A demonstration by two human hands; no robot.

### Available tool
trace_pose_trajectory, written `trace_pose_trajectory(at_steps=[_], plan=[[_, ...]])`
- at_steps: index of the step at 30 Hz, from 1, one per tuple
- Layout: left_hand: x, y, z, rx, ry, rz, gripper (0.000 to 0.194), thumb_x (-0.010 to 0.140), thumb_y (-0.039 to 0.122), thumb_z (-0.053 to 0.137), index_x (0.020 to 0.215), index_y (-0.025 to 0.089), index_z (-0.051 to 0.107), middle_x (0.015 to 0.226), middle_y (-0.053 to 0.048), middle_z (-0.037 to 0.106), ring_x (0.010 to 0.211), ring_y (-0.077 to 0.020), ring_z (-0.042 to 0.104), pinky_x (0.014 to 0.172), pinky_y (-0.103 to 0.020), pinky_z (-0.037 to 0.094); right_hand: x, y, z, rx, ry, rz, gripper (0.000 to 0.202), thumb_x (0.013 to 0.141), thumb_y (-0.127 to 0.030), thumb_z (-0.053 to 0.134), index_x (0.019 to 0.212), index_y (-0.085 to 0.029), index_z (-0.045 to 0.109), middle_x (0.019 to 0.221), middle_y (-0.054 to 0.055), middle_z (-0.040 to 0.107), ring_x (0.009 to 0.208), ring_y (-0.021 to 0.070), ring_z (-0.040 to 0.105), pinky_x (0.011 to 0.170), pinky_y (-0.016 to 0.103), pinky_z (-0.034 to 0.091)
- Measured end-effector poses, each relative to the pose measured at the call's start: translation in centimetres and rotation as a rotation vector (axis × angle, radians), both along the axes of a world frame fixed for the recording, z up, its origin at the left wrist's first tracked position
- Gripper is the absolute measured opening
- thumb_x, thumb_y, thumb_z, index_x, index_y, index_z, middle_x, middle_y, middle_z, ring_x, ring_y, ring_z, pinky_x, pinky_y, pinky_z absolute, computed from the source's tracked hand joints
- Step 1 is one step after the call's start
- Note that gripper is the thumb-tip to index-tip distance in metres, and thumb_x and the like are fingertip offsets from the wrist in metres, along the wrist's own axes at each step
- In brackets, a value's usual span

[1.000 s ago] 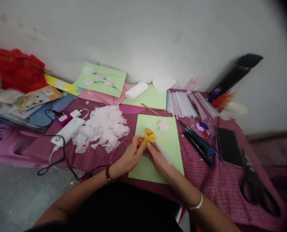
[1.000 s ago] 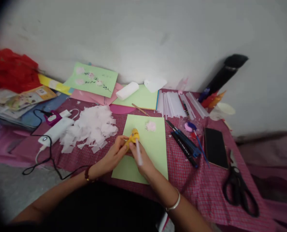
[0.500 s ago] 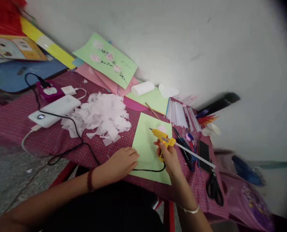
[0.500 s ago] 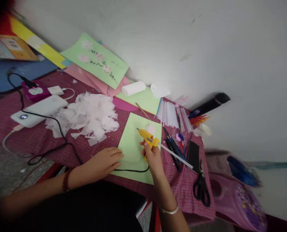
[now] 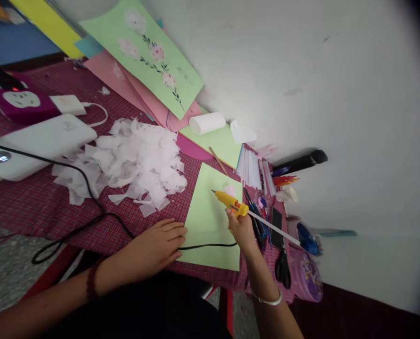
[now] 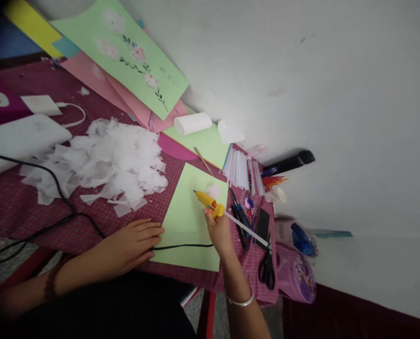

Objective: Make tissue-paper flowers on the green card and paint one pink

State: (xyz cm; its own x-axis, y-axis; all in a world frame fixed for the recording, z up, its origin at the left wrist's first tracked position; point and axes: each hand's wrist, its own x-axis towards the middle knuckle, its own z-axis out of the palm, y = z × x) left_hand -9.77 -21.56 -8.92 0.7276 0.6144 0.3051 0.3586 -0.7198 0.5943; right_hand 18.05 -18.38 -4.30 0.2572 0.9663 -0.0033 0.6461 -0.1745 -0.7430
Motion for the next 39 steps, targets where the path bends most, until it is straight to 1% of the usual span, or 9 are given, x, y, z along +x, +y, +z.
trace_pose_trajectory(at_steps=[4,8,12,17,19,23,26,34,39], plan=[[0.1,-0.1,-0.2,-0.018,-0.032,0.005,0.019,0.093,0.027,0.055,0.109,0.02,0.063,0.125,-0.003,0.065,0.12,-0.0219,0.055,0.111,-0.042,0.035,-0.5,-0.2,0.7,-0.133,0.083,-0.011,0.04,0.079,-0.058,0.06,0.089,-0.018,0.057,0.067,0.001,0.059,0.046,0.0114,0.043,0.044,0.026,0.036],[0.1,0.0,-0.2,-0.035,-0.05,-0.005,0.016,0.093,0.023,0.054,0.106,0.02,0.063,0.122,-0.002,0.065,0.119,-0.021,0.055,0.112,-0.04,0.034,-0.8,-0.1,0.9,-0.153,0.094,-0.015,0.045,0.078,-0.055,0.062,0.1,-0.015,0.06,0.08,0.005,0.064,0.048,0.0102,0.044,0.045,0.025,0.039],[0.1,0.1,0.1,-0.049,-0.069,-0.002,0.015,0.093,0.021,0.054,0.105,0.02,0.064,0.117,-0.002,0.067,0.115,-0.0199,0.057,0.11,-0.038,0.035,-0.5,0.1,0.8,-0.122,-0.032,-0.023,0.043,0.08,-0.055,0.059,0.094,-0.014,0.062,0.069,0.004,0.062,0.048,0.0122,0.046,0.045,0.026,0.039],[0.1,0.1,0.3,-0.049,-0.083,0.006,0.015,0.091,0.018,0.056,0.104,0.019,0.064,0.115,-0.002,0.067,0.113,-0.0197,0.057,0.107,-0.038,0.037,-0.5,0.1,1.1,-0.17,-0.092,-0.053,0.044,0.078,-0.062,0.057,0.083,-0.018,0.06,0.05,-0.003,0.047,0.044,0.0138,0.043,0.043,0.027,0.035],[0.1,0.2,0.3,-0.05,-0.085,0.002,0.015,0.091,0.018,0.055,0.104,0.019,0.064,0.113,-0.002,0.068,0.112,-0.0194,0.058,0.106,-0.038,0.038,-0.7,0.1,1.5,-0.193,-0.065,-0.073,0.044,0.077,-0.062,0.058,0.082,-0.018,0.059,0.051,-0.004,0.046,0.044,0.0125,0.041,0.042,0.026,0.034],[0.1,0.3,0.4,-0.06,-0.083,-0.007,0.016,0.092,0.017,0.055,0.105,0.019,0.064,0.111,-0.002,0.068,0.111,-0.0191,0.058,0.106,-0.037,0.038,-0.9,0.1,1.8,-0.227,0.046,-0.038,0.046,0.076,-0.059,0.06,0.09,-0.015,0.061,0.067,0.002,0.06,0.047,0.0102,0.045,0.045,0.025,0.038],[0.1,0.3,0.4,-0.068,-0.091,-0.001,0.017,0.091,0.017,0.056,0.106,0.019,0.065,0.112,-0.002,0.068,0.111,-0.019,0.058,0.107,-0.037,0.037,-0.8,0.1,1.7,-0.217,0.085,-0.023,0.048,0.075,-0.058,0.062,0.093,-0.014,0.062,0.074,0.005,0.064,0.048,0.0098,0.046,0.046,0.025,0.041],[0.1,0.4,0.6,-0.069,-0.109,0.008,0.018,0.09,0.016,0.057,0.106,0.018,0.065,0.111,-0.004,0.069,0.11,-0.0196,0.059,0.106,-0.036,0.039,-0.5,0.1,1.3,-0.213,-0.012,-0.108,0.048,0.072,-0.066,0.062,0.075,-0.019,0.054,0.052,-0.003,0.049,0.043,0.0124,0.046,0.042,0.026,0.038],[0.2,0.4,0.6,-0.064,-0.112,0.014,0.016,0.09,0.016,0.057,0.104,0.018,0.065,0.109,-0.004,0.069,0.109,-0.0194,0.059,0.106,-0.036,0.039,-0.6,0.0,1.8,-0.228,-0.04,-0.112,0.049,0.071,-0.067,0.062,0.074,-0.019,0.055,0.049,-0.003,0.048,0.043,0.0132,0.046,0.042,0.027,0.038]])
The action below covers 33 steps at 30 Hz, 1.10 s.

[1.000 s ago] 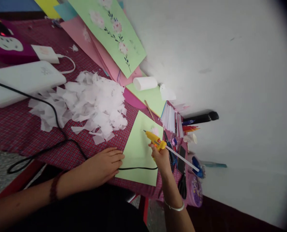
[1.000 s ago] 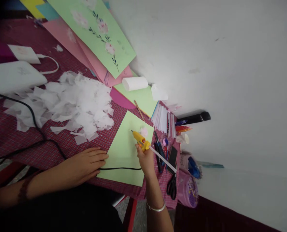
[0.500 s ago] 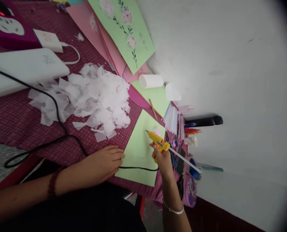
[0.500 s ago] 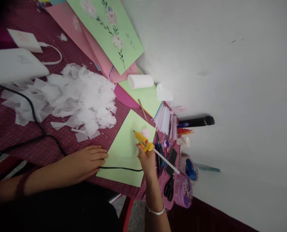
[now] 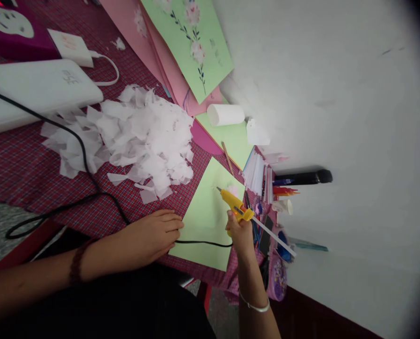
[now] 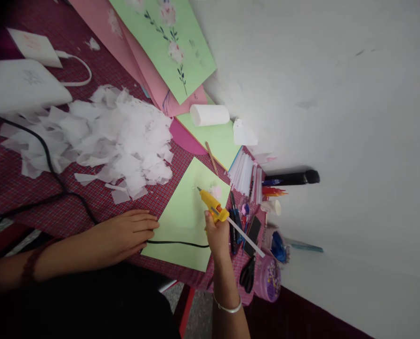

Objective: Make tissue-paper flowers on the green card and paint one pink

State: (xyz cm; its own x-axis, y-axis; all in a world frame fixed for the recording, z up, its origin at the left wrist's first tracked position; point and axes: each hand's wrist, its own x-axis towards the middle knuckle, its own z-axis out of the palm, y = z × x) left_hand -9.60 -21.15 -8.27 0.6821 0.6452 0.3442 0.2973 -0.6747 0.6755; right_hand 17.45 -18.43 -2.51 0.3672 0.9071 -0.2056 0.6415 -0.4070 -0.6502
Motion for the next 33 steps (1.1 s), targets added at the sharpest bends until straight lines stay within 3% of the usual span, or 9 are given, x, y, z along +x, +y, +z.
trace_pose_trajectory(at_steps=[6,11,14,17,20,23,28,33], plan=[[-0.1,0.0,0.1,-0.005,0.005,-0.013,0.017,0.091,0.017,0.057,0.106,0.018,0.065,0.111,-0.004,0.069,0.111,-0.0194,0.058,0.107,-0.036,0.037,0.1,-0.2,0.4,-0.004,0.081,0.072,0.05,0.074,-0.063,0.061,0.089,-0.016,0.061,0.065,0.001,0.059,0.049,0.0117,0.046,0.046,0.027,0.041],[-0.1,-0.1,0.0,-0.024,0.001,-0.015,0.018,0.092,0.017,0.055,0.108,0.018,0.065,0.11,-0.004,0.068,0.111,-0.019,0.058,0.108,-0.036,0.037,0.1,-0.1,0.3,-0.023,-0.032,0.011,0.049,0.071,-0.067,0.062,0.079,-0.019,0.057,0.048,-0.004,0.047,0.043,0.0135,0.045,0.042,0.027,0.038],[-0.2,-0.1,0.0,-0.021,0.006,-0.016,0.018,0.092,0.017,0.054,0.107,0.018,0.064,0.11,-0.004,0.068,0.111,-0.0192,0.058,0.107,-0.036,0.037,0.1,-0.2,0.4,-0.019,-0.031,-0.002,0.049,0.07,-0.067,0.063,0.078,-0.019,0.056,0.047,-0.003,0.049,0.042,0.0138,0.045,0.042,0.028,0.038],[-0.2,0.0,0.1,-0.012,0.017,-0.019,0.016,0.091,0.017,0.056,0.105,0.018,0.065,0.109,-0.004,0.068,0.109,-0.0197,0.058,0.105,-0.037,0.039,0.1,-0.5,0.4,-0.012,0.09,0.048,0.047,0.074,-0.062,0.063,0.086,-0.016,0.059,0.068,0.005,0.065,0.047,0.0117,0.049,0.045,0.027,0.041],[-0.3,0.1,0.2,-0.013,0.013,-0.022,0.015,0.091,0.017,0.056,0.102,0.017,0.066,0.109,-0.004,0.068,0.109,-0.0199,0.059,0.104,-0.037,0.04,0.2,-0.6,0.4,0.012,0.207,0.077,0.049,0.075,-0.056,0.066,0.1,-0.015,0.059,0.092,0.01,0.07,0.05,0.0094,0.049,0.046,0.025,0.042],[-0.3,0.1,0.3,-0.014,0.004,-0.019,0.016,0.091,0.018,0.056,0.104,0.018,0.066,0.11,-0.004,0.068,0.11,-0.0199,0.058,0.104,-0.037,0.04,0.4,-0.7,0.0,0.026,0.184,0.058,0.047,0.076,-0.055,0.066,0.099,-0.015,0.058,0.085,0.007,0.068,0.049,0.009,0.047,0.045,0.025,0.041],[-0.2,0.1,0.3,-0.02,-0.007,-0.013,0.015,0.09,0.017,0.056,0.103,0.018,0.065,0.109,-0.005,0.068,0.11,-0.0196,0.058,0.104,-0.036,0.041,0.7,-0.5,-0.7,0.023,0.111,0.044,0.048,0.074,-0.066,0.06,0.08,-0.019,0.052,0.062,-0.001,0.056,0.043,0.0094,0.044,0.041,0.024,0.038],[-0.3,0.0,0.0,-0.041,-0.01,-0.011,0.015,0.091,0.018,0.055,0.103,0.018,0.065,0.111,-0.004,0.068,0.111,-0.0192,0.058,0.106,-0.035,0.04,0.7,-0.1,-0.8,0.013,0.042,0.004,0.051,0.07,-0.069,0.061,0.078,-0.02,0.05,0.05,-0.005,0.048,0.042,0.012,0.046,0.041,0.026,0.039]])
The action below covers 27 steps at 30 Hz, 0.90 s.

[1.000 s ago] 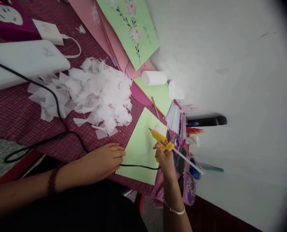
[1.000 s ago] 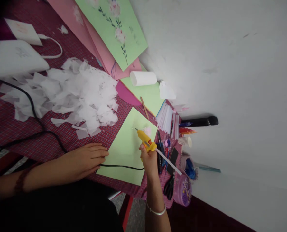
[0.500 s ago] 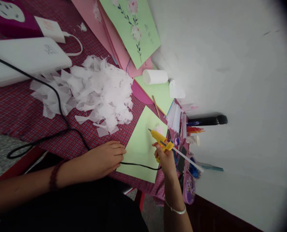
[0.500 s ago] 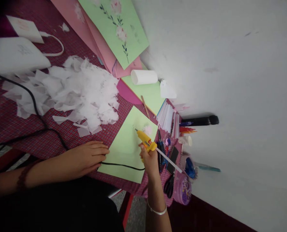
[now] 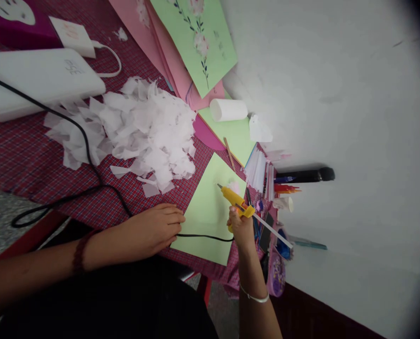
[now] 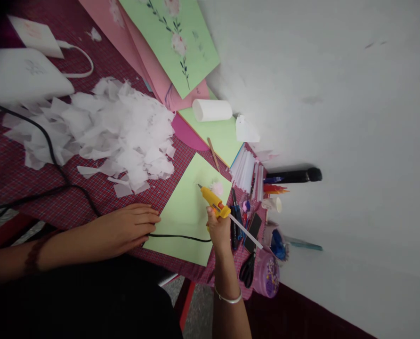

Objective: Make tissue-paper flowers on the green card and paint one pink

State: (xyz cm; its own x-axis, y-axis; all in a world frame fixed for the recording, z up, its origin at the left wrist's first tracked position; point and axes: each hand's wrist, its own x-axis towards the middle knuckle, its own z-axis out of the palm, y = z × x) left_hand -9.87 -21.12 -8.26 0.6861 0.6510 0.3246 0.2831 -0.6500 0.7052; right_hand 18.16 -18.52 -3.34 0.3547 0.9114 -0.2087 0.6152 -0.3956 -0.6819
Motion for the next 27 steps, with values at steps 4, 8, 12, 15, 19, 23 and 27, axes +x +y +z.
trace_pose_trajectory(at_steps=[4,8,12,15,19,23,27], plan=[[0.05,-0.02,-0.13,0.002,-0.012,0.0,0.015,0.091,0.018,0.056,0.102,0.019,0.065,0.109,-0.004,0.068,0.111,-0.0189,0.058,0.106,-0.035,0.04,-0.04,0.09,0.2,0.007,-0.024,-0.014,0.048,0.071,-0.065,0.063,0.08,-0.019,0.053,0.048,-0.004,0.05,0.041,0.0119,0.046,0.04,0.025,0.037],[0.1,0.09,0.14,-0.004,-0.005,-0.001,0.015,0.09,0.017,0.056,0.101,0.018,0.066,0.107,-0.004,0.068,0.109,-0.0191,0.058,0.105,-0.036,0.041,-0.27,-0.01,0.61,0.042,0.077,0.019,0.045,0.076,-0.059,0.061,0.089,-0.016,0.059,0.071,0.003,0.065,0.045,0.0082,0.045,0.042,0.023,0.037],[0.09,0.14,0.19,-0.015,0.006,-0.012,0.016,0.092,0.018,0.055,0.104,0.019,0.065,0.108,-0.004,0.068,0.109,-0.0192,0.058,0.106,-0.036,0.041,-0.47,0.0,0.74,0.024,0.147,0.042,0.044,0.075,-0.055,0.065,0.093,-0.015,0.059,0.085,0.007,0.069,0.047,0.0075,0.045,0.042,0.023,0.037],[0.07,0.09,0.11,-0.02,0.016,-0.015,0.015,0.092,0.018,0.054,0.102,0.019,0.065,0.109,-0.003,0.068,0.11,-0.0192,0.058,0.107,-0.037,0.039,-0.37,0.06,0.43,0.018,0.107,0.021,0.042,0.074,-0.057,0.067,0.085,-0.017,0.056,0.066,0.002,0.062,0.044,0.0087,0.043,0.04,0.024,0.036],[0.05,0.13,0.24,-0.008,0.01,-0.01,0.014,0.091,0.017,0.056,0.101,0.018,0.066,0.107,-0.004,0.068,0.109,-0.0191,0.058,0.106,-0.036,0.04,-0.03,-0.03,0.04,0.005,0.025,-0.033,0.046,0.072,-0.062,0.066,0.081,-0.021,0.05,0.052,-0.005,0.051,0.042,0.0112,0.045,0.04,0.025,0.038],[0.09,0.17,0.33,0.003,0.013,-0.012,0.015,0.091,0.016,0.055,0.102,0.018,0.066,0.107,-0.004,0.068,0.11,-0.0195,0.058,0.107,-0.036,0.039,0.03,-0.2,0.25,-0.017,-0.017,-0.016,0.046,0.074,-0.064,0.063,0.08,-0.019,0.052,0.05,-0.004,0.05,0.043,0.0124,0.047,0.042,0.025,0.038],[0.11,0.11,0.24,-0.007,0.009,-0.013,0.016,0.093,0.017,0.053,0.103,0.018,0.065,0.109,-0.004,0.068,0.11,-0.0192,0.058,0.108,-0.036,0.039,-0.28,-0.24,0.62,0.008,0.081,0.06,0.046,0.078,-0.061,0.06,0.09,-0.016,0.057,0.075,0.004,0.065,0.046,0.0086,0.046,0.043,0.024,0.038]])
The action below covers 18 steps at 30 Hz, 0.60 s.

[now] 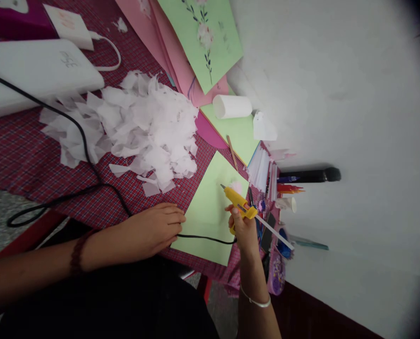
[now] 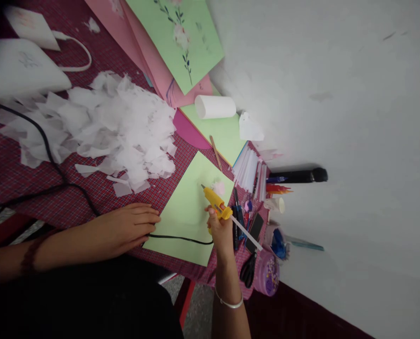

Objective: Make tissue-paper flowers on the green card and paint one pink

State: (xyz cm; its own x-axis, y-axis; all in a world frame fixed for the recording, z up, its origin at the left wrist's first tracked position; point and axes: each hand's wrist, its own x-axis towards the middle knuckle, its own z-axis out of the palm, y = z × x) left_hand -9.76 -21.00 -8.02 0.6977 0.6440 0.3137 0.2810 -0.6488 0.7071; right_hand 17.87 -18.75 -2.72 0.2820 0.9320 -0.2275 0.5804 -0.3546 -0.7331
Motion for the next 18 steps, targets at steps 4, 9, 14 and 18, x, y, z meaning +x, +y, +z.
trace_pose_trajectory(at_steps=[4,9,14,18], plan=[[-0.1,0.0,0.0,0.003,-0.009,0.004,0.015,0.091,0.017,0.056,0.102,0.018,0.066,0.107,-0.004,0.068,0.109,-0.0186,0.059,0.106,-0.036,0.041,0.2,-0.1,-0.5,-0.019,0.024,0.002,0.042,0.078,-0.058,0.063,0.086,-0.017,0.056,0.066,0.0,0.06,0.045,0.0084,0.044,0.042,0.023,0.036],[-0.1,0.0,-0.1,0.001,-0.01,0.007,0.015,0.091,0.017,0.055,0.103,0.018,0.065,0.109,-0.004,0.068,0.11,-0.0191,0.058,0.106,-0.036,0.041,1.3,-0.4,-1.7,0.013,-0.025,-0.07,0.043,0.076,-0.062,0.062,0.077,-0.02,0.052,0.052,-0.005,0.05,0.043,0.0117,0.048,0.042,0.025,0.038],[-0.1,0.0,-0.1,-0.015,0.001,-0.009,0.015,0.092,0.017,0.054,0.103,0.018,0.065,0.109,-0.003,0.068,0.109,-0.0191,0.058,0.107,-0.036,0.039,1.1,-0.4,-1.0,0.001,-0.004,0.016,0.044,0.081,-0.061,0.058,0.083,-0.017,0.057,0.064,0.0,0.059,0.045,0.0099,0.048,0.043,0.024,0.038],[-0.1,0.0,0.0,-0.01,0.003,-0.008,0.015,0.092,0.017,0.054,0.102,0.018,0.065,0.108,-0.004,0.068,0.109,-0.0194,0.058,0.107,-0.037,0.04,0.6,-0.2,-0.6,0.008,0.054,0.049,0.045,0.081,-0.059,0.059,0.093,-0.016,0.058,0.08,0.004,0.065,0.045,0.0073,0.044,0.042,0.024,0.037]])
